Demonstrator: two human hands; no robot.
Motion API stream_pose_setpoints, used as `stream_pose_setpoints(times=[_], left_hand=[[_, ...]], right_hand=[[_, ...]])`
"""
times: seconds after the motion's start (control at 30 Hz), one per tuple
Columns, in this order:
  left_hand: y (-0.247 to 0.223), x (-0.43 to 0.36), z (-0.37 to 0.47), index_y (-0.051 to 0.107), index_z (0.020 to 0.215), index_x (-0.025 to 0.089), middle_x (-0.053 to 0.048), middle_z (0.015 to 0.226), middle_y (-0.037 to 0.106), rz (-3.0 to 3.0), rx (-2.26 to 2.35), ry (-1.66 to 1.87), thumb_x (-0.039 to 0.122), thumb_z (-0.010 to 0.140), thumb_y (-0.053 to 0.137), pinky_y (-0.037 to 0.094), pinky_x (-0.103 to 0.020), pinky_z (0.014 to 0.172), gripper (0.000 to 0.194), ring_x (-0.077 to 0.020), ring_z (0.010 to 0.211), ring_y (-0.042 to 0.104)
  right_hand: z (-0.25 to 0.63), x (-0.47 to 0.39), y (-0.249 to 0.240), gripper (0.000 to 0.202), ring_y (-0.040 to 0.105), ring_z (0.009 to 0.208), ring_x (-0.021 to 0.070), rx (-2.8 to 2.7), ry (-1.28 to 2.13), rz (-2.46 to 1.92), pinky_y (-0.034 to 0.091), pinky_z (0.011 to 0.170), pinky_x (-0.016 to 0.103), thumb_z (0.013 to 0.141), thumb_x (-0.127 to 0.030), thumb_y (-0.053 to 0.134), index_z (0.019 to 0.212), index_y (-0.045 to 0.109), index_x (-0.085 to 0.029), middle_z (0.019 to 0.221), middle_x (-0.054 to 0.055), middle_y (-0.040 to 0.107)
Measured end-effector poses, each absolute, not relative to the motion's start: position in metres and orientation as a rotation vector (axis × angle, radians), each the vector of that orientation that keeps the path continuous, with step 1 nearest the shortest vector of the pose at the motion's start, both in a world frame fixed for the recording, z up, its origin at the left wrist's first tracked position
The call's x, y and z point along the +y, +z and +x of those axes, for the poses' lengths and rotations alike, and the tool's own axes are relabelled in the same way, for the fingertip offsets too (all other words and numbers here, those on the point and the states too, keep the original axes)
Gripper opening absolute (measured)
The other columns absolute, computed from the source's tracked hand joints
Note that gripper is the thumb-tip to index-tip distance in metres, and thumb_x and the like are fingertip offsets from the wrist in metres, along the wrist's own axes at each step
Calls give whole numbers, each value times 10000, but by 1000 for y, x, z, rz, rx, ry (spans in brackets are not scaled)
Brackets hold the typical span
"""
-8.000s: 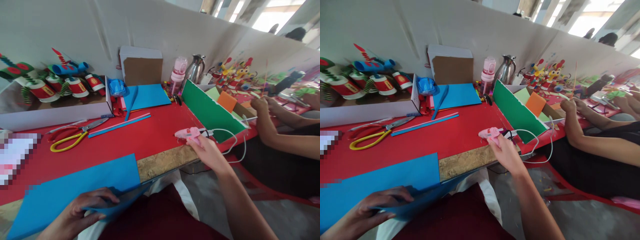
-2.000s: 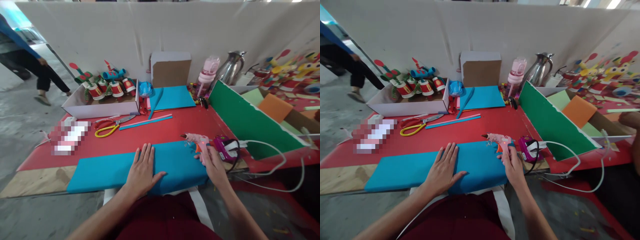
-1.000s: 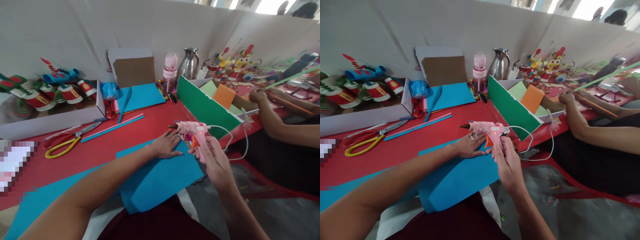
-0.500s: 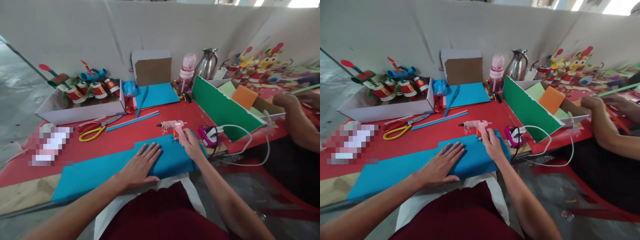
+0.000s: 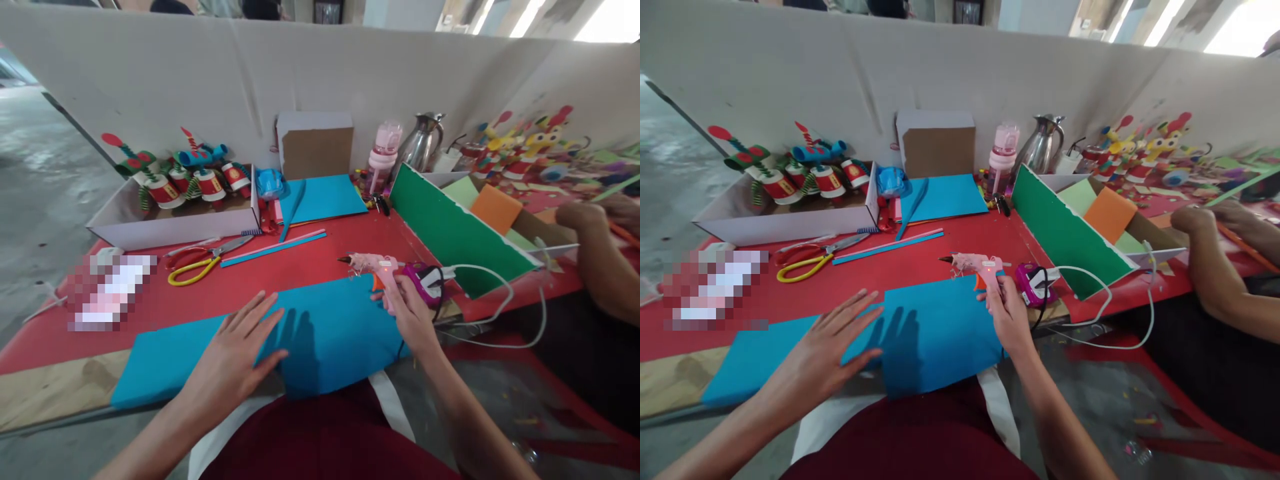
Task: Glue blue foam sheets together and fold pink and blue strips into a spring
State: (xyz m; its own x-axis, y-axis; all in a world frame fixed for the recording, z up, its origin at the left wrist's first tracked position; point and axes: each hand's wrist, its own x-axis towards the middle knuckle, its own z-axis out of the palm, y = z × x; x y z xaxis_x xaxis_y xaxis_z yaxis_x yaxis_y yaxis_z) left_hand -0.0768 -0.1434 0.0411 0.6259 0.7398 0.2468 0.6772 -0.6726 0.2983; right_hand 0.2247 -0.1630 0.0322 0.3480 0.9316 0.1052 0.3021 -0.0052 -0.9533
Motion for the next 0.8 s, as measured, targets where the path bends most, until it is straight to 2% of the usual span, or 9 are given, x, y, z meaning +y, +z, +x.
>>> stream_pose_setpoints(times=[0.07,0.13,0.2,0.4,0.47,0.53,0.67,0.73,0.8], left_hand=[[53,-138,-62,639,1163,240,-75,1259,624,2315,1204,653,449,929,409,490,-397,944,389,-248,1163,575],[54,-134,-42,655,1128,226,-75,1134,689,1962,1167,713,413,940,385,543,-366,851,379,-217,996,660],[50,-134,-20,643,1149,198,-91,1110,694,1703,1074,755,395,938,375,559,-368,815,394,-216,956,669],[41,-146,20,587,1217,190,-81,1099,685,1384,838,801,408,890,467,535,-371,860,411,-222,1007,633],[41,-150,26,567,1226,189,-77,1082,682,1377,821,789,430,880,480,517,-359,882,432,-215,1008,622],[39,-155,30,564,1195,174,-88,1069,674,1370,857,812,443,865,496,502,-358,892,430,-218,1002,615],[29,-168,32,615,929,155,-77,926,672,1320,1027,862,444,838,535,488,-360,867,313,-213,900,613],[26,-175,30,615,842,161,-61,869,668,1293,1033,854,437,834,546,484,-352,857,285,-204,873,609],[27,-182,26,621,832,167,-58,871,674,1276,990,841,428,850,534,480,-342,857,275,-197,877,609]], right_hand=[[211,-168,41,245,584,607,154,-1117,756,-1524,436,558,270,880,-475,464,848,477,-232,599,-34,527],[194,-171,46,213,533,568,140,-1077,814,-1473,438,554,270,877,-446,466,871,474,-233,615,-31,535],[176,-173,46,203,515,564,138,-1040,888,-1399,447,548,268,872,-438,462,901,466,-238,632,-32,522],[146,-180,34,210,499,563,136,-1044,966,-1331,466,526,258,902,-443,410,968,456,-248,673,-22,509],[143,-186,30,226,552,645,148,-1091,920,-1353,501,589,272,909,-439,402,1022,461,-253,784,9,568],[142,-195,27,282,610,833,182,-1170,885,-1379,528,730,314,914,-441,396,1122,464,-263,975,57,613],[145,-222,20,421,492,1226,247,-1274,987,-1383,434,1006,410,875,-474,489,1243,503,-271,1289,89,548],[148,-237,11,390,469,1256,253,-1174,1049,-1324,388,1054,437,865,-477,517,1192,564,-270,1302,82,550],[152,-250,-4,289,566,1132,243,-930,1074,-1273,435,1005,439,876,-478,502,1003,637,-257,1148,79,632]])
